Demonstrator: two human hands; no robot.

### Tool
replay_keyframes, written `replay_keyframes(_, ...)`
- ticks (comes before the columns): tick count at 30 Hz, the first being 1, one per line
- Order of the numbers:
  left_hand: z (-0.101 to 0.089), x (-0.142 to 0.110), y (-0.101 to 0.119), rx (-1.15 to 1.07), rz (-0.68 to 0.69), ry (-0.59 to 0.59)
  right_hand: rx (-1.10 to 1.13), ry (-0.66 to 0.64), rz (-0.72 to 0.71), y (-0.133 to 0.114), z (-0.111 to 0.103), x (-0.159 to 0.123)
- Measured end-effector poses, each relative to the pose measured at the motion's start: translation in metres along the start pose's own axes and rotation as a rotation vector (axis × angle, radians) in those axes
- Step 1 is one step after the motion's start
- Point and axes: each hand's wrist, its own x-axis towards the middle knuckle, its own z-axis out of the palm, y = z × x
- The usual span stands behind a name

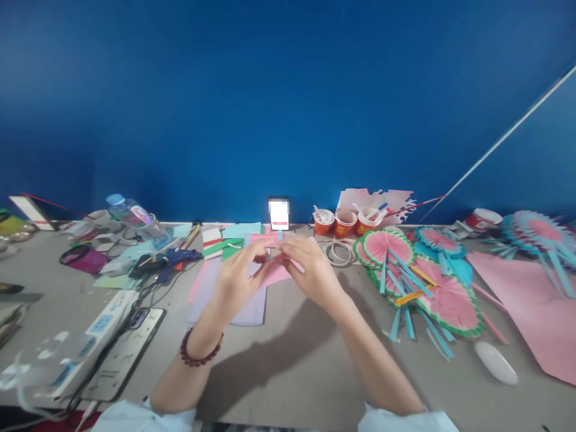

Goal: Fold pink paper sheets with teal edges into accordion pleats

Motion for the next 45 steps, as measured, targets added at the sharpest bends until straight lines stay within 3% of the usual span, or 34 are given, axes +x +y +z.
replay_keyframes(8,-0.007,0.004,0.016,-0.287,-0.092,-0.03,0.459,0.074,0.226,0.005,0.011,0.001)
replay_keyframes(16,-0.008,0.003,0.017,-0.297,-0.165,-0.019,0.617,0.028,0.263,0.008,0.016,0.001)
replay_keyframes(23,-0.006,-0.001,0.017,-0.128,-0.079,0.054,0.577,-0.012,0.185,0.009,0.021,0.002)
replay_keyframes(36,-0.006,0.0,0.014,-0.067,-0.009,0.061,0.475,-0.039,0.146,0.01,0.019,0.0)
replay_keyframes(45,-0.009,0.002,0.017,-0.142,-0.016,0.08,0.483,0.06,0.134,0.01,0.015,0.0)
